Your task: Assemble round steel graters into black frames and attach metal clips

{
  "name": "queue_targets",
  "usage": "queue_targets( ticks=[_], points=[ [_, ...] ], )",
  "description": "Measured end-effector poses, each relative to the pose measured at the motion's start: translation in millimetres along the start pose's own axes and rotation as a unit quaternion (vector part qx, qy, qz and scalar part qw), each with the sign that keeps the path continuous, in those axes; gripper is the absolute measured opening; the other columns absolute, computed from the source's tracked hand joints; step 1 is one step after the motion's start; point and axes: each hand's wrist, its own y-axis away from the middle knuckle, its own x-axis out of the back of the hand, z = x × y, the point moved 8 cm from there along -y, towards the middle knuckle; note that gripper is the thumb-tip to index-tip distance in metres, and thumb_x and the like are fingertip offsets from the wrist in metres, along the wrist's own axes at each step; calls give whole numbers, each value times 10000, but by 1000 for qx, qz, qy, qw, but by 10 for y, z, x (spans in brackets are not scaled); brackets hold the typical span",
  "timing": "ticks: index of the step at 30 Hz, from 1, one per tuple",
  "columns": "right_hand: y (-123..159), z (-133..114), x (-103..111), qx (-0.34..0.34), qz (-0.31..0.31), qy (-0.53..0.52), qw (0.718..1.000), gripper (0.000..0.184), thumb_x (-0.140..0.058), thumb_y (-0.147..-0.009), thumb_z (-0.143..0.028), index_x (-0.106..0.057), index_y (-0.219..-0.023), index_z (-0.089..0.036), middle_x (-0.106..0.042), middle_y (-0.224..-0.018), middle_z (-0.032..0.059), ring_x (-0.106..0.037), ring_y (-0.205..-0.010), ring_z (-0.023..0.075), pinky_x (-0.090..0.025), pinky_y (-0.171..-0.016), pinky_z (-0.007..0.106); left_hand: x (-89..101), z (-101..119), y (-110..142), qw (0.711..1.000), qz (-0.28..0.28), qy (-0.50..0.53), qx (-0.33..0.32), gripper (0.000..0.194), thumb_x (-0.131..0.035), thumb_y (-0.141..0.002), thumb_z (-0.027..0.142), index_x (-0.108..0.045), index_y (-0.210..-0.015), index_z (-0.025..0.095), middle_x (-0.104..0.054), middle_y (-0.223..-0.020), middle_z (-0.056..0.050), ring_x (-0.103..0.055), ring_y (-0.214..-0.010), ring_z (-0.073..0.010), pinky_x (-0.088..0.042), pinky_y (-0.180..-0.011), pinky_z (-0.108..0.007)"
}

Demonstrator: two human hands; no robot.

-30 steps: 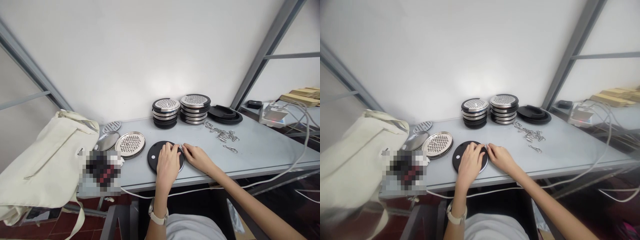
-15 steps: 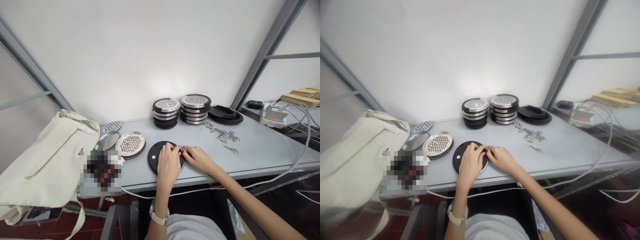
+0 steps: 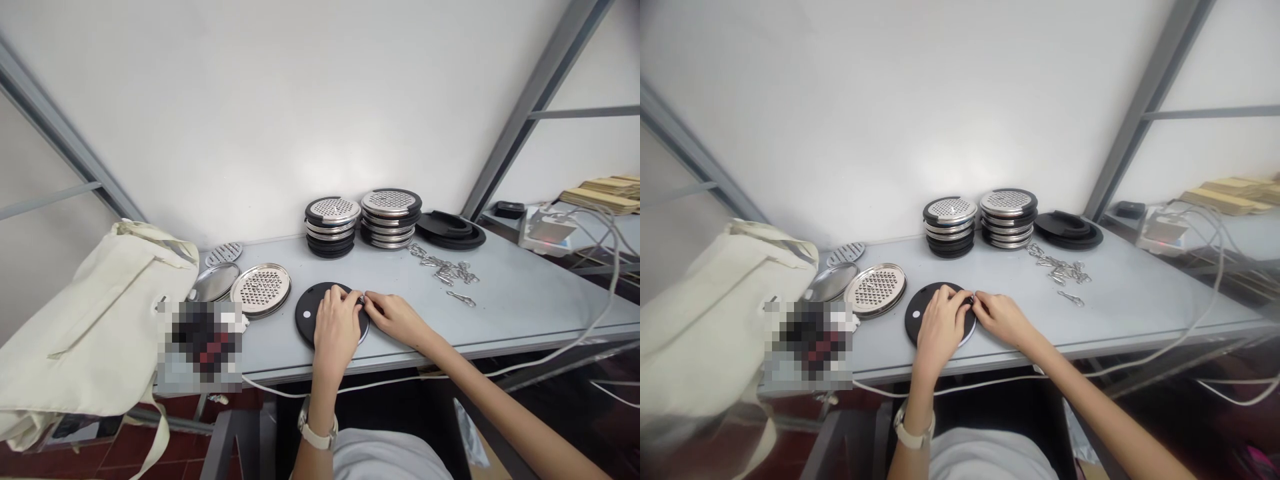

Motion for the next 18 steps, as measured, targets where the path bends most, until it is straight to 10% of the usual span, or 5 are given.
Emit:
queue_targets(
  ticks=[18],
  points=[
    [3,1,-10,-7,-10,-11,1000,317,-299,-962,-303,-552,-808,-192,-641,-684,35,-570,-587,154,-323,-584,244,2,-8,-2,1000,-3,7,3,248,-406,-950,234,-559,-1142,273,-521,-1010,-39,-513,-974,-186,-426,-858,-315]
  ],
)
